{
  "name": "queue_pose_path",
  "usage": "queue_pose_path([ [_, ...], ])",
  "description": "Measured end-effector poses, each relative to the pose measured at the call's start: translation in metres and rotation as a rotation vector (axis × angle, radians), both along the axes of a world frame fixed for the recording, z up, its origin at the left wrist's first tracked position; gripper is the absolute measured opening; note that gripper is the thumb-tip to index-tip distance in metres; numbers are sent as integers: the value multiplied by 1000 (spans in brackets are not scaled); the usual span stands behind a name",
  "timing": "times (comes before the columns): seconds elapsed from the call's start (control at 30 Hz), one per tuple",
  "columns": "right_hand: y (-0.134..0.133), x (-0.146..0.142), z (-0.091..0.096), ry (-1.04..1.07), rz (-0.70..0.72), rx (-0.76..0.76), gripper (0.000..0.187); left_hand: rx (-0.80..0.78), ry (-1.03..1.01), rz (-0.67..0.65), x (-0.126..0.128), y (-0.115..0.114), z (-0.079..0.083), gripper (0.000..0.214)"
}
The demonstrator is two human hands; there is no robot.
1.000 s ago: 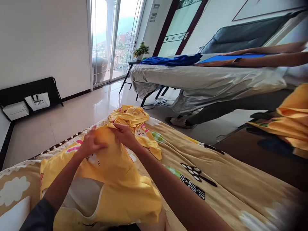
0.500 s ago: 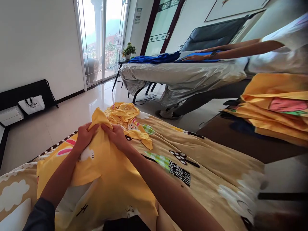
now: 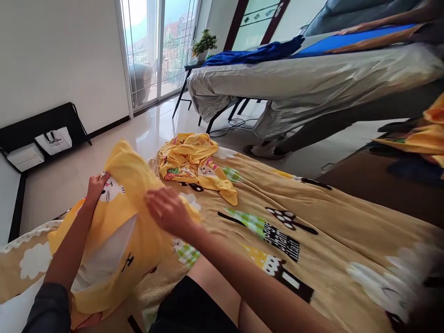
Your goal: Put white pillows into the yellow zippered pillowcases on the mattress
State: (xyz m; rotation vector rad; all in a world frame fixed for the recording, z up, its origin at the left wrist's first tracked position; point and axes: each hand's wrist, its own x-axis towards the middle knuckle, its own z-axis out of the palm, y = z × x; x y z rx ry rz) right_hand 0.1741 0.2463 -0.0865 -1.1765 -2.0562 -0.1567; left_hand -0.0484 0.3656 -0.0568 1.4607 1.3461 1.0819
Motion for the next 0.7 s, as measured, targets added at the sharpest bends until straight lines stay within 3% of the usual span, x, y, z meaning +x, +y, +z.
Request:
queue_pose_path([
  [0.07,-20,-15,-25,-262,270,-42,21,4,13,-9,8,5,-10,58],
  [0.1,-24,-21,-37,-356,330,-93,18,7,26,-26,13,8,-14,58],
  [0.17,-23,-26,-58,-455,263,-242,18,24,69,-61,24,11,-24,55],
  [0.27,-14,-9,-82,-486,11,-452,25,79,169,-88,39,8,-35,42],
  [0.4,-23,38,-98,-503,-91,-552,35,283,294,-89,55,-26,-51,11],
  [0.43,-28,49,-98,-505,-95,-563,36,359,349,-175,60,-38,-58,17],
  [0.5,-37,65,-97,-507,-81,-574,37,416,479,-520,72,-62,-74,19],
  [0.57,-46,75,-93,-509,-37,-596,37,318,557,-871,89,-78,-96,18],
  [0.6,-49,78,-92,-509,-7,-613,36,252,567,-967,99,-83,-107,22],
  [0.63,-53,79,-91,-510,22,-629,33,200,564,-1003,110,-86,-118,26],
  [0.7,-60,81,-90,-519,61,-646,24,141,522,-952,135,-89,-137,30],
])
